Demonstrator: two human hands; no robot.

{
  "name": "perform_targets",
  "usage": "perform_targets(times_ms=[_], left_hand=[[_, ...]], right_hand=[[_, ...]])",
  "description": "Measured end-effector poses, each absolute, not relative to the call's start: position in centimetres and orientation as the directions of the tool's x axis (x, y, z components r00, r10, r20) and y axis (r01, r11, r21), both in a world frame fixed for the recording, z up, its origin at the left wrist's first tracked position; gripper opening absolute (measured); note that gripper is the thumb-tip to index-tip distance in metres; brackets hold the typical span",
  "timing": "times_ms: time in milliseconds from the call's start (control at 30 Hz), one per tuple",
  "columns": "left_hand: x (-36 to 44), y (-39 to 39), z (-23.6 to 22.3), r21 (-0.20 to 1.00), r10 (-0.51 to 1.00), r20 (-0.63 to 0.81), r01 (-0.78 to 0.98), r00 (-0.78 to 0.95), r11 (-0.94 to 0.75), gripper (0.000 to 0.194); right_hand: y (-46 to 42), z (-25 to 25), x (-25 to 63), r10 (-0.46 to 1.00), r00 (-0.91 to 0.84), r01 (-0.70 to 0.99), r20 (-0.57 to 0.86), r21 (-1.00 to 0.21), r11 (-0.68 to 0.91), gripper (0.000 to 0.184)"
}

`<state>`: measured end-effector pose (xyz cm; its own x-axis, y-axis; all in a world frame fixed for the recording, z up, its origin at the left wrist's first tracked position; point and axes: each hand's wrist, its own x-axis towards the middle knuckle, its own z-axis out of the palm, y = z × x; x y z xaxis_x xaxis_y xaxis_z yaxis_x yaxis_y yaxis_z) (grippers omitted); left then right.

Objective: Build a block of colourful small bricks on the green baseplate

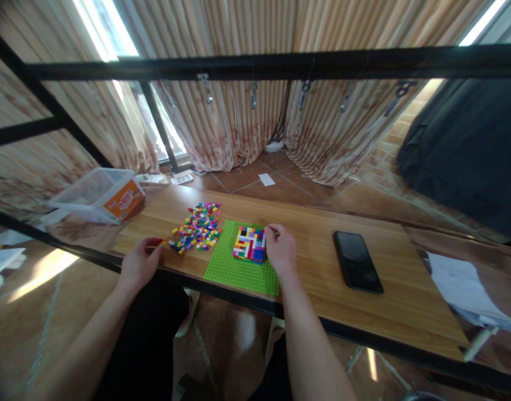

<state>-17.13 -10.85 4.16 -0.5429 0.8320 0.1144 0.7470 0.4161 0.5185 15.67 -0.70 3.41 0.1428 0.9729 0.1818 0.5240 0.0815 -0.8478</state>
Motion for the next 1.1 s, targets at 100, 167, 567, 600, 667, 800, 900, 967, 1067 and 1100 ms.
perform_targets(times_ms=[100, 167, 567, 600, 667, 800, 900, 967, 1067, 1100], left_hand=[[-14.7, -12.0, 4.6, 0.76, 0.824, 0.136, 0.592, -0.55, 0.269, 0.031], [-12.4, -12.3, 4.8, 0.895, 0.865, 0.119, 0.431, -0.487, 0.119, 0.033], [-2.8, -11.0, 6.4, 0.981, 0.947, 0.171, 0.137, -0.272, -0.138, 0.016], [-2.6, -11.0, 6.4, 0.98, 0.948, 0.182, 0.125, -0.262, -0.153, 0.016], [-2.3, -11.0, 6.3, 0.98, 0.949, 0.189, 0.117, -0.254, -0.164, 0.018], [-2.3, -11.2, 6.4, 0.985, 0.955, 0.133, 0.14, -0.266, -0.098, 0.024], [-2.4, -11.5, 6.7, 0.985, 0.969, 0.105, 0.16, -0.225, -0.07, 0.02], [-2.4, -11.7, 6.7, 0.978, 0.969, 0.127, 0.188, -0.213, -0.087, 0.016], [-2.6, -11.9, 6.6, 0.966, 0.967, 0.147, 0.239, -0.206, -0.096, 0.014], [-2.7, -11.9, 6.5, 0.964, 0.969, 0.143, 0.249, -0.202, -0.091, 0.015]], right_hand=[[-1.6, 4.2, 15.1, 0.934, 0.191, 0.443, 0.3, -0.876, 0.191, 0.033], [-2.7, 4.8, 14.2, 0.94, 0.109, 0.319, 0.322, -0.907, 0.274, 0.029], [-6.3, 5.7, 11.7, 0.91, -0.352, -0.073, 0.221, -0.975, 0.209, 0.014], [-6.4, 5.7, 11.7, 0.912, -0.351, -0.08, 0.215, -0.977, 0.199, 0.013], [-6.5, 5.8, 11.8, 0.92, -0.339, -0.086, 0.196, -0.98, 0.177, 0.013], [-7.0, 5.8, 11.8, 0.931, -0.324, -0.12, 0.167, -0.984, 0.135, 0.013], [-7.4, 5.7, 11.7, 0.93, -0.336, -0.15, 0.152, -0.983, 0.106, 0.014], [-7.6, 5.5, 11.6, 0.928, -0.341, -0.142, 0.152, -0.984, 0.109, 0.016], [-7.8, 5.2, 11.7, 0.933, -0.335, -0.13, 0.132, -0.987, 0.093, 0.015], [-7.9, 5.2, 11.7, 0.937, -0.331, -0.132, 0.115, -0.988, 0.075, 0.014]])
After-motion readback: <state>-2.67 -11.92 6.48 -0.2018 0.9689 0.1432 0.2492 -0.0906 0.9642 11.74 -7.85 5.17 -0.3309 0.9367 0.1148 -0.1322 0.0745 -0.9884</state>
